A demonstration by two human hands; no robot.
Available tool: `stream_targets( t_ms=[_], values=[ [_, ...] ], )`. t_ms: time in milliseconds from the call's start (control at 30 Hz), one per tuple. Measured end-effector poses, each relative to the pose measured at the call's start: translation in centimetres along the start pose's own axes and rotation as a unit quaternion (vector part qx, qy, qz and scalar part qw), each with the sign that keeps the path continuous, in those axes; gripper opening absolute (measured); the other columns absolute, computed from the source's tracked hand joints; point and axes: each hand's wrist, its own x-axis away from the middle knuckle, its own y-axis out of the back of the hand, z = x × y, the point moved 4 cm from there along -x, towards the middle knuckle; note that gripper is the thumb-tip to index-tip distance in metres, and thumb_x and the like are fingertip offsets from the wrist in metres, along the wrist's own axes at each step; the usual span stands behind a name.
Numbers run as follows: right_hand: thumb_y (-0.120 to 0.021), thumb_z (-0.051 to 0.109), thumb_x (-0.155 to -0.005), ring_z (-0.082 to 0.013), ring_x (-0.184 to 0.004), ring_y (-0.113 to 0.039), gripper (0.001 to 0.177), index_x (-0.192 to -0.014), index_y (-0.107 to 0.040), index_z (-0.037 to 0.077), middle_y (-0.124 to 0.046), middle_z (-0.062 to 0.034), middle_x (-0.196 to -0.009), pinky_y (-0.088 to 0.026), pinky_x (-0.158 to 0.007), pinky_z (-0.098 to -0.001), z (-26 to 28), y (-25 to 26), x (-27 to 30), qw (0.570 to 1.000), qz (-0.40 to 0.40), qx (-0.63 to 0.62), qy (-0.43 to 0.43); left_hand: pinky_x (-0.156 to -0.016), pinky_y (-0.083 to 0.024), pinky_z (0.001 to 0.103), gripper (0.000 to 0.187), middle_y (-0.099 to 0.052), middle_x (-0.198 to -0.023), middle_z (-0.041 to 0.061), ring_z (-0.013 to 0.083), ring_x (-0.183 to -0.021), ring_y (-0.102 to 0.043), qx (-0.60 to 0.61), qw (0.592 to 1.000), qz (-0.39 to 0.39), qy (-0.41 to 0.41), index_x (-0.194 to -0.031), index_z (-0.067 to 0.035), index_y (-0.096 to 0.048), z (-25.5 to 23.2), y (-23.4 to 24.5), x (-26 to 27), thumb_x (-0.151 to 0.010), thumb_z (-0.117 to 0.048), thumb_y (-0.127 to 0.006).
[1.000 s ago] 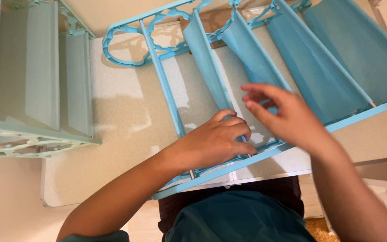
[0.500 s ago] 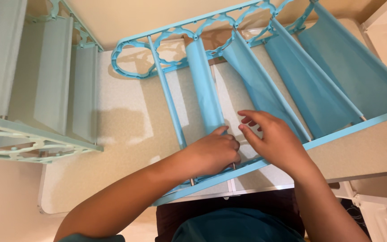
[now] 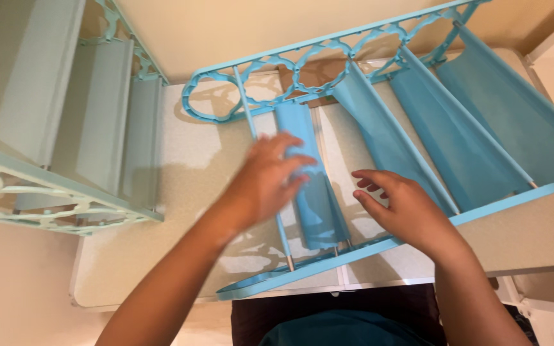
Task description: The person assembles a light blue plastic storage rack by hand on a white countertop. They repeatedly attach and detach the top frame to the vertical supports, aligning and snapping the components together. The rack is lifted and repositioned several times during the process.
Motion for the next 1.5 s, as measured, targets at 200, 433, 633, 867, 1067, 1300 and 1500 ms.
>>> stream_targets(
  t_ms=[200,433,633,867,1067,1300,1500],
  values=[
    [-0.067,0.03,-0.092,-0.0261,-0.093,-0.076,0.039,-0.125,-0.069,0.01,-0.078,-0.0101,-0.109,-0.058,-0.08,-0.0372,1.7,0.7,-1.7,0.999,0.022,0.033,0.026,-0.105,-0.049,0.044,0.025,-0.061,-0.13,0.016,0.0375,-0.125,-0.059,-0.021,0.985,-0.157,0.061,-0.12,-0.012,-0.069,7.6,4.6,1.6,-0.095,-0.008,-0.07],
    [-0.064,0.03,-0.091,-0.0218,-0.093,-0.077,0.037,-0.122,-0.07,0.011,-0.08,-0.0095,-0.102,-0.061,-0.079,-0.0364,6.9,-0.2,-6.2,0.993,0.08,0.035,0.077,-0.108,-0.045,0.048,0.037,-0.058,-0.135,0.017,0.0395,-0.129,-0.055,-0.092,0.962,-0.229,0.119,-0.13,-0.009,-0.065,14.9,5.6,1.2,-0.094,-0.006,-0.07],
    [-0.066,0.034,-0.093,-0.024,-0.089,-0.075,0.042,-0.128,-0.068,0.01,-0.079,-0.0122,-0.101,-0.059,-0.08,-0.0374,8.3,-3.9,-12.6,0.988,0.091,0.044,0.118,-0.118,-0.033,0.053,0.041,-0.055,-0.143,0.018,0.0387,-0.138,-0.047,-0.154,0.956,-0.217,0.119,-0.137,-0.007,-0.061,18.0,4.9,-1.6,-0.096,-0.012,-0.069],
    [-0.065,0.036,-0.096,-0.0274,-0.09,-0.074,0.057,-0.139,-0.055,0.001,-0.073,-0.0164,-0.113,-0.058,-0.08,-0.0397,10.0,-8.8,-19.0,0.99,0.014,-0.017,0.137,-0.114,-0.033,0.054,0.038,-0.062,-0.137,0.014,0.0346,-0.133,-0.051,-0.172,0.968,-0.17,0.073,-0.139,-0.01,-0.061,21.7,4.4,-4.7,-0.102,-0.016,-0.064],
    [-0.067,0.032,-0.095,-0.0335,-0.089,-0.073,0.053,-0.13,-0.058,-0.007,-0.07,-0.0233,-0.111,-0.056,-0.079,-0.0427,12.2,-11.3,-24.0,0.985,-0.08,-0.028,0.152,-0.087,-0.052,0.046,0.033,-0.066,-0.104,0.011,0.033,-0.099,-0.063,-0.15,0.971,-0.181,0.051,-0.132,-0.01,-0.067,22.7,4.3,-5.5,-0.099,-0.016,-0.067],
    [-0.069,0.034,-0.094,-0.0365,-0.089,-0.072,0.045,-0.114,-0.064,-0.007,-0.073,-0.0238,-0.095,-0.055,-0.081,-0.0442,10.7,-13.4,-27.4,0.99,-0.109,-0.029,0.089,-0.081,-0.054,0.044,0.023,-0.067,-0.097,0.011,0.032,-0.092,-0.063,-0.126,0.97,-0.196,0.074,-0.122,-0.012,-0.07,23.4,3.8,-5.9,-0.1,-0.015,-0.067],
    [-0.068,0.034,-0.092,-0.0406,-0.09,-0.071,0.039,-0.101,-0.072,-0.004,-0.073,-0.0261,-0.09,-0.055,-0.083,-0.0464,10.0,-13.7,-29.4,0.991,-0.103,-0.015,0.089,-0.082,-0.054,0.046,0.024,-0.067,-0.098,0.012,0.0341,-0.095,-0.064,-0.139,0.971,-0.176,0.078,-0.123,-0.011,-0.069,23.7,3.9,-6.0,-0.1,-0.018,-0.064]
  ],
)
